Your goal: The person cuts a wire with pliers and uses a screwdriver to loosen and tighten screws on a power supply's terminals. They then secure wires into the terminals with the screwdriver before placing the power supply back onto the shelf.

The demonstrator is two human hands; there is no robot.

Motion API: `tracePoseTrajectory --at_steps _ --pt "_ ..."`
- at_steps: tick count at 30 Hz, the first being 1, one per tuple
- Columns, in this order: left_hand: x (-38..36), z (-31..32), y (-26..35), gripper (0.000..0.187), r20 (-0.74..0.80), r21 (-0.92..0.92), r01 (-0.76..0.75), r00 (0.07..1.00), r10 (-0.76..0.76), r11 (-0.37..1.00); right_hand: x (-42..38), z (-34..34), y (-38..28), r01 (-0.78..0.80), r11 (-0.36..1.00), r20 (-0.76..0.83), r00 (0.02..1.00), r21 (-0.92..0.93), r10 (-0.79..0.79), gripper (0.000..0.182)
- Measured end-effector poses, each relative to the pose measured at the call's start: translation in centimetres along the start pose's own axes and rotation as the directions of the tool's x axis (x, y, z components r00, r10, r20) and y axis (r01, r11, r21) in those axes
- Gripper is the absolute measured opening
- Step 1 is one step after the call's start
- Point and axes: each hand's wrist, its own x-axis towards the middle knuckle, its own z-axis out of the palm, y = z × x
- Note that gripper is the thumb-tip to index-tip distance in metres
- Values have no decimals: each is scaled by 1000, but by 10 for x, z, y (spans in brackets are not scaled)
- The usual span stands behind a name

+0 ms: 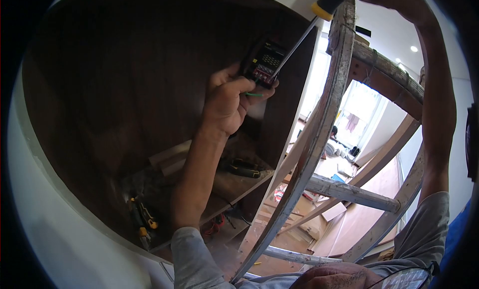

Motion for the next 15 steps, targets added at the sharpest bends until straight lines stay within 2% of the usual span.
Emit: tracePoseTrajectory --at_steps 1,2,3,4,5,6,7,9,10,11,12,13,15 --pt "0 0 0 46 4 -10 -5 1000 5 1000 -2 4 -3 0 1000 -1 1000 1 0 54" --pt "0 -1 0 46 4 -10 -4 1000 4 1000 0 11 -14 35 972 -28 999 -232 -42 53" --pt "0 -1 1 46 -2 4 2 1000 -2 1000 1 16 -22 60 890 -44 995 -452 -89 51" --pt "0 -1 1 46 -8 16 10 1000 -10 1000 0 9 -13 57 890 -43 995 -452 -86 51" --pt "0 0 1 46 -8 15 11 1000 -11 1000 0 -3 3 -88 956 -24 996 -281 84 51" --pt "-1 0 1 46 -7 15 7 1000 -7 1000 5 -4 3 -241 964 26 969 -108 245 51" --pt "-1 1 1 46 -7 15 3 1000 -3 1000 4 4 1 -242 964 25 969 -108 246 51" --pt "0 0 1 46 -3 14 5 1000 -5 1000 2 28 -7 -41 961 -263 964 -273 -34 51" --pt "0 0 1 46 0 13 7 1000 -7 1000 1 19 -11 -40 961 -264 964 -273 -34 51" --pt "0 0 1 46 -1 14 7 1000 -7 1000 -1 2 -15 -117 978 -103 990 -171 101 51" --pt "0 2 2 40 -10 -18 6 1000 -6 1000 -1 -5 -22 -211 974 73 973 -82 217 51" --pt "0 2 2 34 -19 -50 6 1000 -7 999 -2 -2 -25 -212 974 73 973 -81 218 51" --pt "0 3 1 35 -25 -47 3 1000 -4 999 -4 8 -32 -115 965 7 993 -238 120 50"
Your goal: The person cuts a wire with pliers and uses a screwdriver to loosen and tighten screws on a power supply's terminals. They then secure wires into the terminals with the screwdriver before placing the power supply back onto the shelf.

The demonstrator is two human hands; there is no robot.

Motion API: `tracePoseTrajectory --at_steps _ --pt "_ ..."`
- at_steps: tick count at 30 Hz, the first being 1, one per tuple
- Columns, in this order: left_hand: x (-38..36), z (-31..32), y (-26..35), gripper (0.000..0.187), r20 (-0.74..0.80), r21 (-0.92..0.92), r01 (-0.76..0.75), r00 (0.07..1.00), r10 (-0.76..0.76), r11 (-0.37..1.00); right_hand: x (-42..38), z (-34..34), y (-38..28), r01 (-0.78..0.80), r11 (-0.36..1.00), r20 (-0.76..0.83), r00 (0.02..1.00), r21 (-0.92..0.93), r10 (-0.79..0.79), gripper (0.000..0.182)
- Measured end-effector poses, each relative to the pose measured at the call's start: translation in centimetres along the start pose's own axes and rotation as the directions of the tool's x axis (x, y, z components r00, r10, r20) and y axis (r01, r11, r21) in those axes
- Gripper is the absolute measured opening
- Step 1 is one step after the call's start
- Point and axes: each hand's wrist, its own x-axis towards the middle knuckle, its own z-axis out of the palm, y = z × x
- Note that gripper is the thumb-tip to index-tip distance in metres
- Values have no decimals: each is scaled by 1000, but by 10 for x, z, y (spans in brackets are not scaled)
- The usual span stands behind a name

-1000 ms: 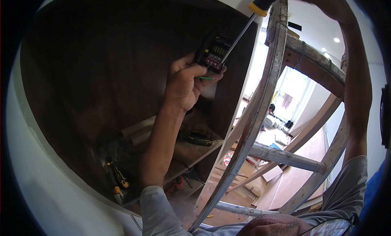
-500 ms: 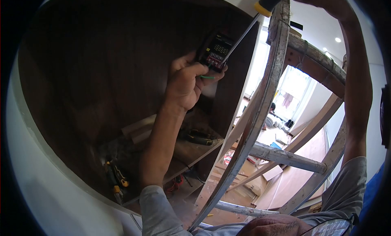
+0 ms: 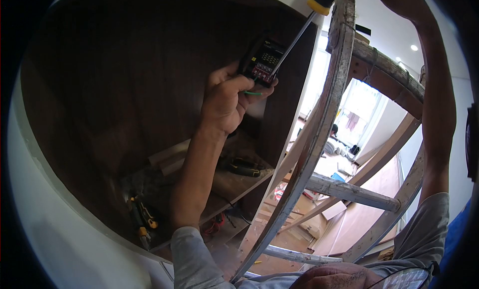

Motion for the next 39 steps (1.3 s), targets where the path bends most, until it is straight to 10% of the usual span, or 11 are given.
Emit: tracePoseTrajectory --at_steps 4,7,13,16,22,25,28,31,33,37,39 --pt "-1 2 0 36 -4 -18 -5 1000 5 1000 6 2 34 176 969 -9 984 171 -177 50" --pt "0 0 1 37 7 -29 5 1000 -5 1000 5 15 0 19 986 -212 976 -164 -54 48" --pt "0 1 0 38 -4 -26 2 1000 -3 1000 8 -21 15 70 979 206 972 192 -110 47" --pt "1 -5 0 45 34 57 2 999 -4 998 2 4 5 -40 991 -41 999 -131 35 45" --pt "0 -1 0 45 20 63 1 1000 -2 998 5 17 24 57 979 -124 992 195 -33 46" --pt "0 1 2 38 -3 0 8 1000 -8 1000 8 21 6 119 938 -305 925 -327 -224 45" --pt "-1 2 1 38 -12 1 5 1000 -5 1000 7 -8 19 -180 975 40 984 128 176 43" --pt "-1 2 0 39 -16 -12 6 1000 -7 1000 4 -4 22 40 985 35 998 168 -47 41" --pt "0 0 1 39 -10 -9 6 1000 -6 1000 3 5 -5 -10 976 -70 998 -219 -5 40" --pt "-1 2 1 38 -15 -22 7 1000 -7 1000 0 1 14 -40 995 32 999 92 38 44" --pt "-1 2 1 38 -11 -17 2 1000 -2 1000 -1 18 26 243 963 -219 940 -113 -263 44"
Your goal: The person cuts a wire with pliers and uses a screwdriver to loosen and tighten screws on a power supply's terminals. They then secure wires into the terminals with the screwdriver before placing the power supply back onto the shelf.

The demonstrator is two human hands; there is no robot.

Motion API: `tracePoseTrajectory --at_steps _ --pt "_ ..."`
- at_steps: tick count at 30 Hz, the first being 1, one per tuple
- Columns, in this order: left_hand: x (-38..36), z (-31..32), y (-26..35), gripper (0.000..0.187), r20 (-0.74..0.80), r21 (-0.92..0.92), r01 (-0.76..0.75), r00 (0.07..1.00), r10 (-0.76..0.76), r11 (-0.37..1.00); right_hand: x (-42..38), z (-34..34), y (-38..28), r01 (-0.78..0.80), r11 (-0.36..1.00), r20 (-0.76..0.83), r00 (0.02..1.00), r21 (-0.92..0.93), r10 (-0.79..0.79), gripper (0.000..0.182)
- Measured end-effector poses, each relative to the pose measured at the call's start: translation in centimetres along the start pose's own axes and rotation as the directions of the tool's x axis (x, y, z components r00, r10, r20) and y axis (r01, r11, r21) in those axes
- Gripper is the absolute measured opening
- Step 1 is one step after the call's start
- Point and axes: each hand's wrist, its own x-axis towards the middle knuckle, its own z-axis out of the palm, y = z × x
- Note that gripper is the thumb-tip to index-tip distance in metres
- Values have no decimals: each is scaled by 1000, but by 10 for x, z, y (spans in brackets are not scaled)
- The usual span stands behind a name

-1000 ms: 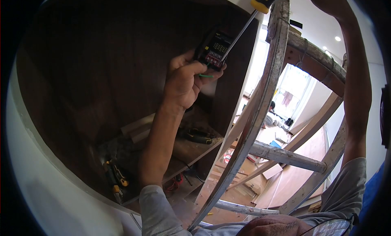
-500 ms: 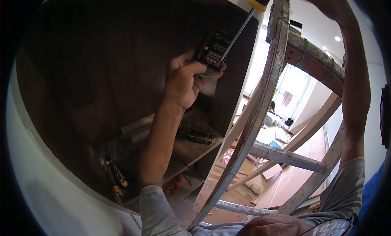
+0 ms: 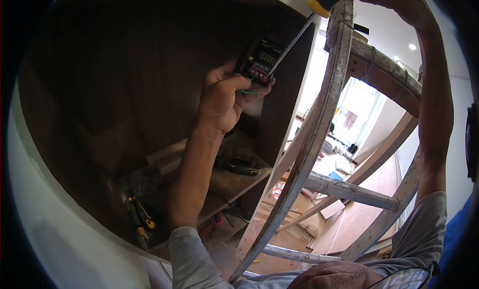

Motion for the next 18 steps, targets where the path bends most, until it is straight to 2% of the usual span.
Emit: tracePoseTrajectory --at_steps 1,2,3,4,6,7,9,10,12,13,14,15,16,17,18 --pt "0 0 0 38 3 5 -3 1000 3 1000 3 -5 4 0 1000 0 1000 1 0 44" --pt "0 -2 0 38 2 4 -3 1000 3 1000 6 -15 8 -228 971 127 968 72 218 45" --pt "1 -5 0 41 19 47 -2 1000 1 999 9 -21 10 -450 886 264 873 111 410 46" --pt "1 -7 0 44 38 89 -3 999 -1 996 9 -22 5 -450 886 265 873 111 410 46" --pt "1 -6 -1 44 38 86 1 999 -4 996 11 -22 -8 -189 978 243 956 89 163 49" --pt "1 -6 0 44 37 83 4 999 -7 997 10 -20 1 -189 978 243 956 89 162 49" --pt "0 -3 0 41 17 44 2 1000 -3 999 12 -10 19 -39 925 155 988 377 -22 53" --pt "0 -2 1 38 -3 5 0 1000 0 1000 4 -8 20 -39 925 154 988 378 -22 53" --pt "0 -1 2 37 -5 10 4 1000 -4 1000 4 0 -3 79 997 32 996 -18 -78 48" --pt "0 -1 2 37 -5 17 8 1000 -8 1000 6 -7 -3 78 997 32 996 -18 -77 48" --pt "0 0 2 37 -4 17 8 1000 -8 1000 11 -19 -2 -186 962 169 974 198 154 46" --pt "0 0 1 37 -7 11 10 1000 -10 1000 14 -26 -1 -452 817 346 877 359 334 44" --pt "0 1 1 36 -11 5 13 1000 -13 1000 12 -17 -2 -452 817 346 877 358 334 44" --pt "0 0 2 36 -11 5 11 1000 -11 1000 9 0 -3 -278 902 140 959 330 245 43" --pt "0 0 2 36 -14 2 15 1000 -15 1000 8 10 -1 -105 959 -64 990 262 126 42"
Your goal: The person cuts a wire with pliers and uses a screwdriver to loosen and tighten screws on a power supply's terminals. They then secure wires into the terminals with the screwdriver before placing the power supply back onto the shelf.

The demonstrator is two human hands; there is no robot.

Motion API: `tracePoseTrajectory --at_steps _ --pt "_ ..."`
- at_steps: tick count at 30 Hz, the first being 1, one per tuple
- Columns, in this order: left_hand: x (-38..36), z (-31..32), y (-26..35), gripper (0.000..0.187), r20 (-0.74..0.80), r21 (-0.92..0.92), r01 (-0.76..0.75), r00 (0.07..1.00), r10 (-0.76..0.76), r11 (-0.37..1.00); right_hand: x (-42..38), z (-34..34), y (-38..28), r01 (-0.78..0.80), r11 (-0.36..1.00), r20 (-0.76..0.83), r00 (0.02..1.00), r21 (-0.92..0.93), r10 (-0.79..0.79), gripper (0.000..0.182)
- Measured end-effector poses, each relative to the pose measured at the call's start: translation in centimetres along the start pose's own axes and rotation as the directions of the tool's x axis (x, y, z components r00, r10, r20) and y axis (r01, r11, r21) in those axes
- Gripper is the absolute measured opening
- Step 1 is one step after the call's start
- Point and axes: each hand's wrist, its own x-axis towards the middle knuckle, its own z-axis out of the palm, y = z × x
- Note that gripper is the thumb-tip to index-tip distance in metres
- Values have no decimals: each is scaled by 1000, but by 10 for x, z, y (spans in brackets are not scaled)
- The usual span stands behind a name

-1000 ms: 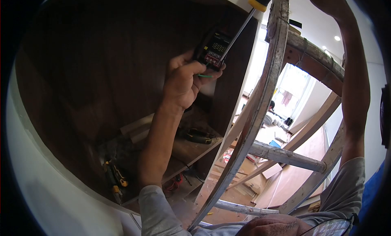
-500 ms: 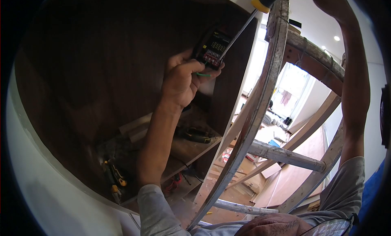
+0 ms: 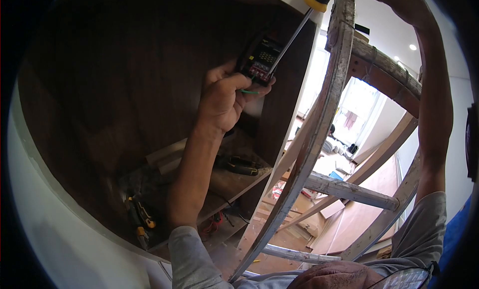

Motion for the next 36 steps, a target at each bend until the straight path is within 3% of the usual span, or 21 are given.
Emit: tracePoseTrajectory --at_steps 1,3,7,9,13,15,16,17,18,19,21,25,27,31,32,33,36 --pt "0 0 0 36 -3 -3 5 1000 -5 1000 3 -10 5 0 1000 0 1000 1 0 42" --pt "0 0 0 36 0 0 2 1000 -2 1000 11 -38 10 63 975 388 921 -211 24 37" --pt "1 0 -1 36 3 5 -2 1000 2 1000 0 -20 -4 -98 946 240 955 -309 177 39" --pt "1 0 -1 36 2 -1 3 1000 -3 1000 1 -22 15 -92 994 209 975 52 80 44" --pt "1 0 -1 35 -9 -6 6 1000 -6 1000 -2 -27 -3 -113 987 198 976 114 89 48" --pt "1 0 -2 35 -2 -4 7 1000 -7 1000 11 -44 -16 -279 959 463 857 54 224 48" --pt "1 0 -2 35 5 -1 6 1000 -6 1000 7 -37 -9 -280 959 463 857 53 224 48" --pt "1 0 -2 35 6 -2 6 1000 -6 1000 0 -25 5 4 996 318 948 -85 23 49" --pt "1 0 -2 35 7 -2 5 1000 -5 1000 -2 -18 16 263 929 202 956 -259 -214 50" --pt "1 0 -2 36 8 -1 2 1000 -2 1000 -2 -22 21 264 929 202 955 -259 -215 50" --pt "0 0 0 36 8 -2 -1 1000 1 1000 -4 -32 29 69 996 233 969 59 -81 50" --pt "1 -1 -1 37 7 10 3 1000 -3 1000 1 -35 19 61 994 329 940 95 -89 49" --pt "0 -1 -1 37 7 6 3 1000 -3 1000 2 -31 -13 -118 989 336 931 -90 142 48" --pt "1 -1 0 37 6 9 6 1000 -6 1000 -4 -29 11 -290 957 230 929 -27 289 47" --pt "1 -1 0 37 6 9 6 1000 -6 1000 -5 -27 17 -31 994 215 975 -101 52 47" --pt "0 -1 0 37 8 8 4 1000 -4 1000 -7 -25 20 229 957 217 958 -176 -189 46" --pt "1 -1 -1 38 11 6 2 1000 -2 1000 -13 -12 25 228 970 94 971 -80 -221 46"
